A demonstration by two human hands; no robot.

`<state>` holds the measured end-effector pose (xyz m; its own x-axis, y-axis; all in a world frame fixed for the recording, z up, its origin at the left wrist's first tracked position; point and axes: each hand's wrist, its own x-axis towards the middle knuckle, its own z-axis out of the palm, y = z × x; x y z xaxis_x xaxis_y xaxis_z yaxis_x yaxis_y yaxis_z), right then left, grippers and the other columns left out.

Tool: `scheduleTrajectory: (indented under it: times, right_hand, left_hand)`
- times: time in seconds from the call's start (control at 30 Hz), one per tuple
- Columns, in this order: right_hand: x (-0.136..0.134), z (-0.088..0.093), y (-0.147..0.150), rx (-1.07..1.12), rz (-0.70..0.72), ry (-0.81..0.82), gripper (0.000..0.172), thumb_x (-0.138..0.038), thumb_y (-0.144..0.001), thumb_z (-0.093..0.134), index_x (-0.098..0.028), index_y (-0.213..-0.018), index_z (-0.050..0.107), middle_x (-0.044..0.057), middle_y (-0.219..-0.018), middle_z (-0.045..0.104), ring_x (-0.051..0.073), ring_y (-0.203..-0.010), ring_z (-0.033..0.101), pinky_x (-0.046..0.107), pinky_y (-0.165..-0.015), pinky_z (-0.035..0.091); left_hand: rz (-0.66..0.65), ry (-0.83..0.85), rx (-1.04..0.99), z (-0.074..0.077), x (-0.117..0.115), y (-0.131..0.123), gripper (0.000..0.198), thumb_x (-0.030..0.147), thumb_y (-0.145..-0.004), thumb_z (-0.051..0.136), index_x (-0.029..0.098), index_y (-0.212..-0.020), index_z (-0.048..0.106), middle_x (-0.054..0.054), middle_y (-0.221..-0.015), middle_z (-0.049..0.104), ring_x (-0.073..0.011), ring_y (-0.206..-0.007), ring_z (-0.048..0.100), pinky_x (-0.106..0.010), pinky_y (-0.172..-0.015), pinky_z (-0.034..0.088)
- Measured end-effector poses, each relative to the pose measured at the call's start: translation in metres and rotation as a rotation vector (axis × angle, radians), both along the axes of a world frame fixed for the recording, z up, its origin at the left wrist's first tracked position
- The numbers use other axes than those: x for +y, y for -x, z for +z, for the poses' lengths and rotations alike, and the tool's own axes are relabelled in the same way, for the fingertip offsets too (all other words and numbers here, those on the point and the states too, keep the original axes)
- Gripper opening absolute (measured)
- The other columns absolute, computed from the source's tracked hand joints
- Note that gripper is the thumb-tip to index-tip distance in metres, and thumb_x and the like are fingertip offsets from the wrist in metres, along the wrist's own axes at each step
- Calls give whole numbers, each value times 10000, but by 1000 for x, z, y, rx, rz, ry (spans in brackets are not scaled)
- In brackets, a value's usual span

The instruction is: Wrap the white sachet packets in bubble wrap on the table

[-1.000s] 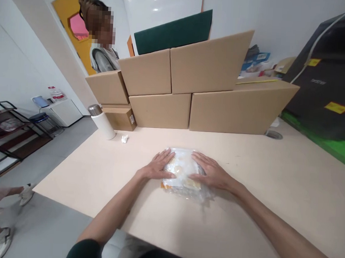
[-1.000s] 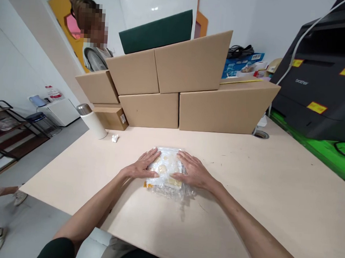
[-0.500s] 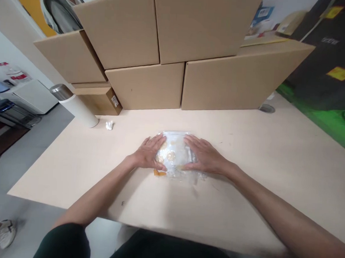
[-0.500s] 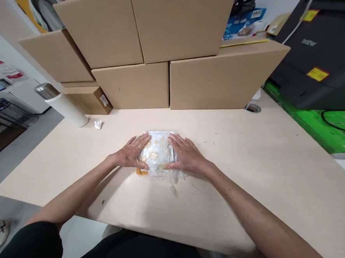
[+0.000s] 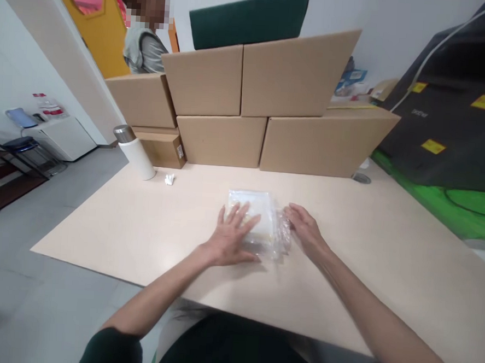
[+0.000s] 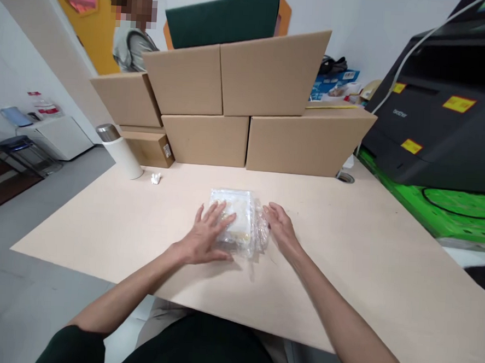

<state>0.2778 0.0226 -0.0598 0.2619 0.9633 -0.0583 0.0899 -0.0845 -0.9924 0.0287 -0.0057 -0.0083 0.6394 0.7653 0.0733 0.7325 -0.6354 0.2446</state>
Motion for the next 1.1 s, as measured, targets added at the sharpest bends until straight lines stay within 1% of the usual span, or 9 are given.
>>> scheduleTrajectory:
  times: [0.1,0.23,0.4,0.53,0.7,0.83,0.93,1.03,1.1]
  right_hand:
    - [5,-6,0,116,7,4,615,-606,-650,756,-183,-1083,653,47,-868,718,188,-687,640,330,-639,534]
    - [8,-10,-4,196,64,-13,613,-519,-562,845,-207,-1046,634,12,-811,694,165,-582,632,288,-506,501]
    - [7,-12,-9,273,58,-52,559,-423,-522,889,-244,-1001,663,56,-969,696,225,-789,713,367,-684,605]
    - [5,3,-7,304,-2,-150,539,-392,-523,894,-246,-1002,695,57,-970,689,218,-895,691,357,-766,608]
    - [1,26,-10,290,-168,-271,445,-351,-556,863,-260,-961,703,33,-998,704,182,-869,658,339,-776,584]
    - [2,26,-24,229,-274,-257,395,-298,-540,835,-252,-908,697,16,-947,699,170,-838,642,325,-768,550]
    - [4,21,-36,183,-272,-193,367,-272,-531,803,-255,-879,688,12,-923,691,177,-838,640,331,-762,533]
    - [7,17,-43,177,-270,-142,383,-232,-483,794,-242,-852,692,32,-901,689,198,-840,638,342,-752,525]
    - [8,14,-44,195,-283,-120,393,-208,-457,790,-239,-838,697,30,-878,686,197,-827,633,339,-747,522]
  left_hand:
    - [3,-51,-10,-12,-1,-19,886,524,-790,727,278,-1536,316,-161,-1646,134,-413,-1506,106,-690,-1155,52]
    - [-24,-28,-192,-19,3,-30,442,342,-970,489,306,-1410,512,-86,-1590,345,-354,-1485,247,-694,-1159,88]
    - [145,72,-826,-12,4,-20,462,461,-1002,344,258,-1314,616,-81,-1476,518,-252,-1427,394,-531,-1200,243]
    - [321,181,-1364,0,6,-3,508,538,-947,449,202,-1279,636,-102,-1386,603,-264,-1304,543,-451,-1135,393]
    - [653,391,-1728,1,8,22,450,541,-872,554,208,-1156,662,-73,-1119,731,-255,-1085,680,-399,-945,543]
    - [797,375,-1783,-19,6,46,420,551,-877,503,192,-1037,651,-77,-1011,734,-242,-1031,693,-368,-881,567]
    - [907,349,-1739,-36,-7,65,479,439,-846,577,207,-1264,544,-104,-1163,687,-249,-1074,671,-370,-871,570]
    - [1005,197,-1551,-40,-27,83,842,268,-811,631,316,-1524,188,-135,-1504,426,-271,-1274,554,-414,-947,538]
    - [950,-33,-1178,-35,-38,92,939,206,-790,651,355,-1551,121,-107,-1638,149,-308,-1445,344,-496,-1078,432]
